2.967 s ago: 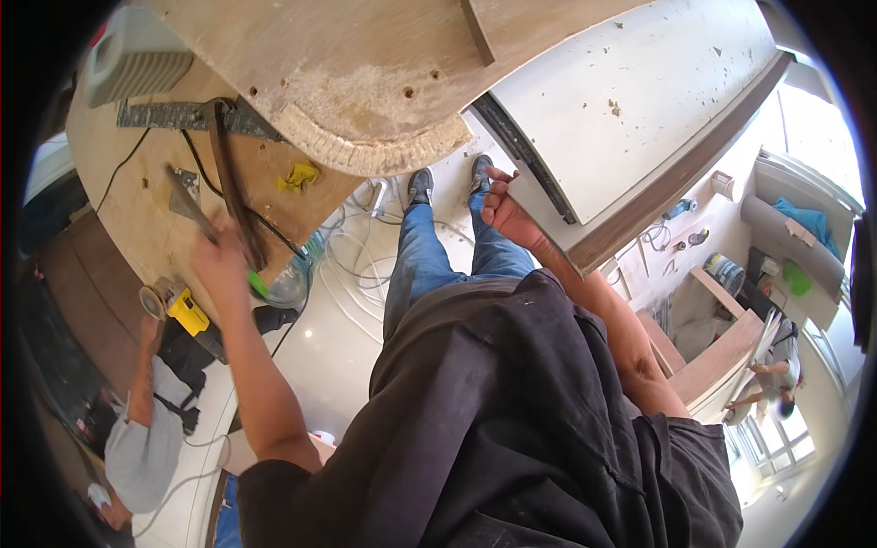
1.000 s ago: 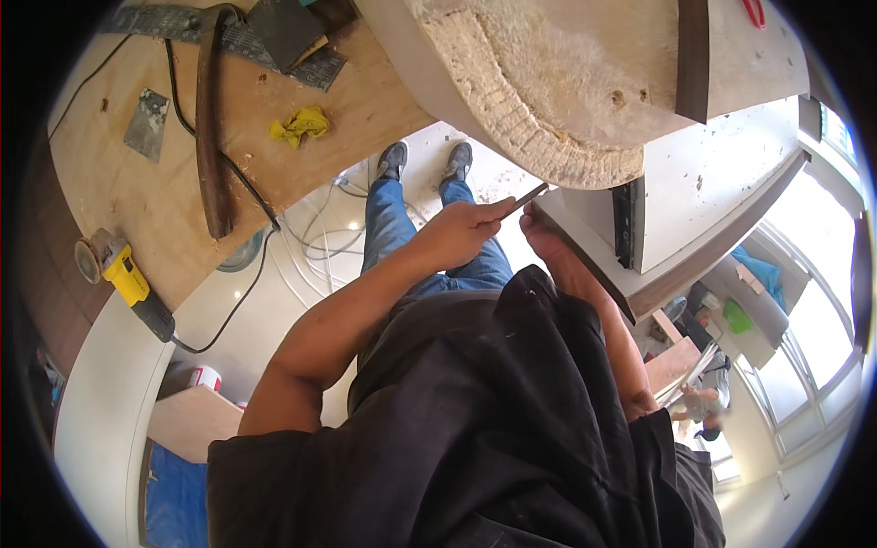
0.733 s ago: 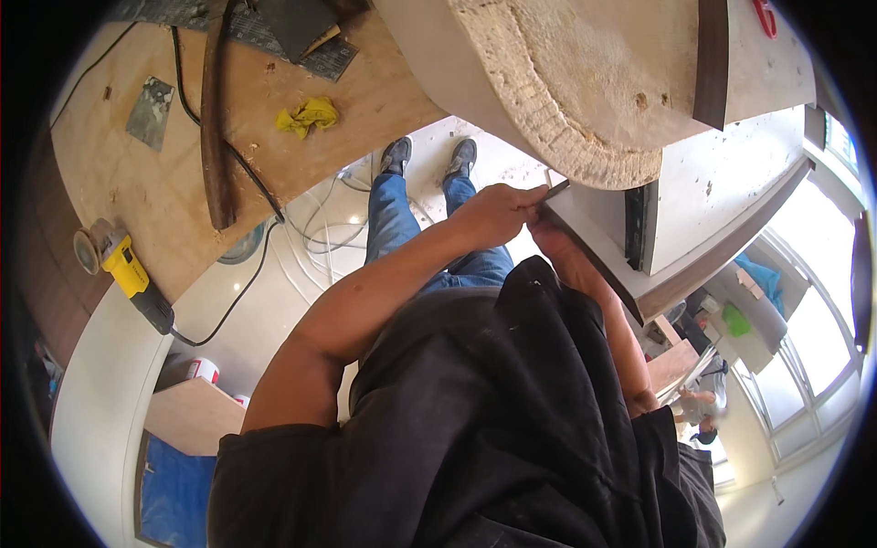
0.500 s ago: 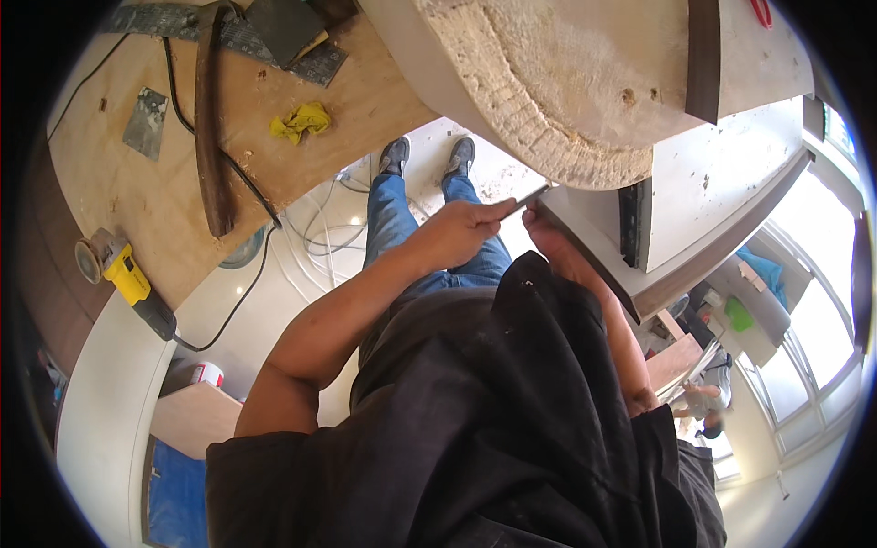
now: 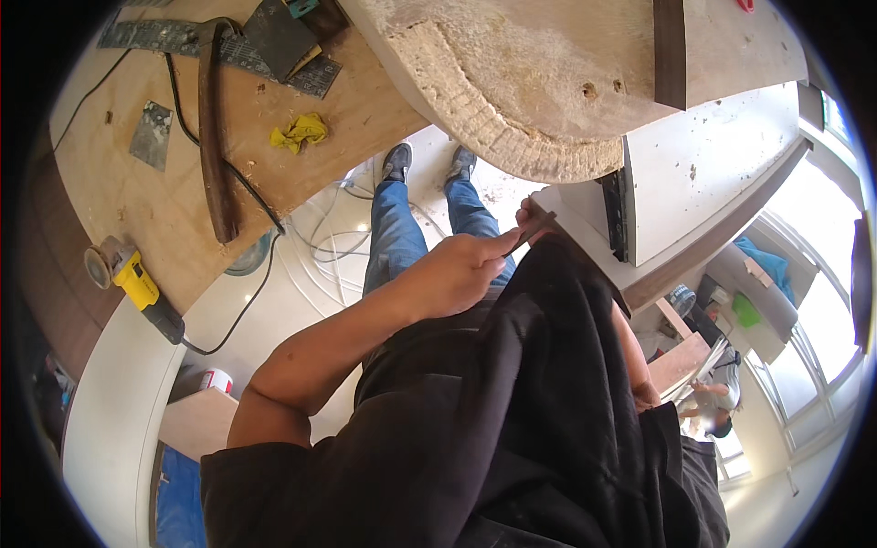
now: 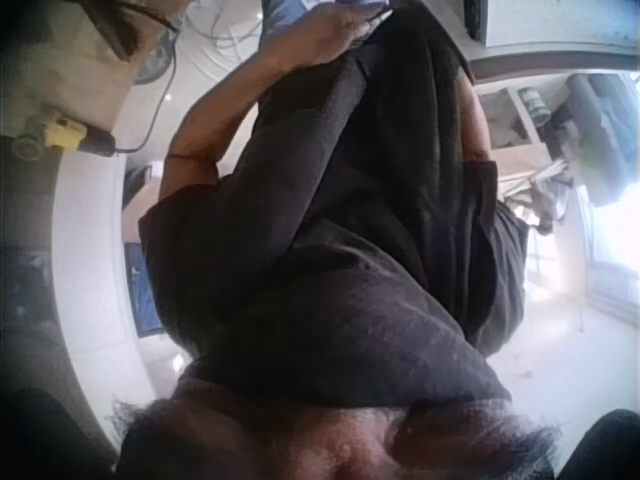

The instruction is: The person aligns a wooden trim piece along the edge of a white cabinet door and uses a hammer to tap it into place. They repeatedly adjust the trim and tap it with the hammer to secure it.

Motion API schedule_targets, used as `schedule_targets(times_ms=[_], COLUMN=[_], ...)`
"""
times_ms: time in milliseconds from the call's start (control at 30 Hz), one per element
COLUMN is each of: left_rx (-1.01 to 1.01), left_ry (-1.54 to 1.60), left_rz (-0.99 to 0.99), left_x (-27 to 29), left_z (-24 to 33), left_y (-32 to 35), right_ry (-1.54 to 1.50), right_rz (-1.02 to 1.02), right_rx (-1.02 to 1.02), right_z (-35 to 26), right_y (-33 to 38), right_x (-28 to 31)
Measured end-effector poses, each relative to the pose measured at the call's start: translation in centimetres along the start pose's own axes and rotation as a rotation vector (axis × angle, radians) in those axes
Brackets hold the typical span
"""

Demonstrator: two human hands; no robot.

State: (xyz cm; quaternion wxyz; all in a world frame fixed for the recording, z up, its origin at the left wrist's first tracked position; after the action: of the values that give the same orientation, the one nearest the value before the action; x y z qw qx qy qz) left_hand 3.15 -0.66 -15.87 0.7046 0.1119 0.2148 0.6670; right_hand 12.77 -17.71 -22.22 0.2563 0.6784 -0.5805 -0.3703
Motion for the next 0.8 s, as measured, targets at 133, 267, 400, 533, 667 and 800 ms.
schedule_targets(times_ms=[133,267,400,533,667,800], left_rx=[0.105,-0.027,-0.018,0.056,0.506,0.121], left_ry=[-0.116,-0.280,-0.160,-0.225,-0.186,-0.146], left_rz=[-0.003,0.049,0.058,0.077,-0.094,-0.021], left_x=[-0.8,-0.7,-0.7,-1.1,-0.2,-1.2], left_z=[0.0,0.9,1.6,-0.6,2.2,1.9], left_y=[-2.6,-3.0,1.0,-2.8,-2.7,2.2], right_ry=[1.792,0.930,0.844,0.856,1.027,0.828], right_rz=[0.144,-0.022,-0.071,-0.081,-0.054,-0.081], right_rx=[0.283,0.384,0.418,0.474,0.600,0.396], right_z=[-0.5,-2.0,-2.7,-2.9,-1.7,-2.1], right_y=[-1.0,0.6,1.0,1.3,-0.7,0.3], right_x=[-1.6,-2.1,-1.9,-1.7,-0.2,-0.8])
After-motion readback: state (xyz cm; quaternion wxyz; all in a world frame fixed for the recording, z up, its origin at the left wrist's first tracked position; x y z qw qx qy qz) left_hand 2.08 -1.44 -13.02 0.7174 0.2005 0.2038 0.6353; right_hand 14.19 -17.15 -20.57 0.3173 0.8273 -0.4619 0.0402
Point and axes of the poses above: each hand's wrist, its own y-axis away from the middle knuckle, its own x-axis out of the back of the hand, z = x × y, the point moved 8 cm from there along -y, towards the middle knuckle, and after that the axes turned 6 degrees about z, right-handed, at the moved point
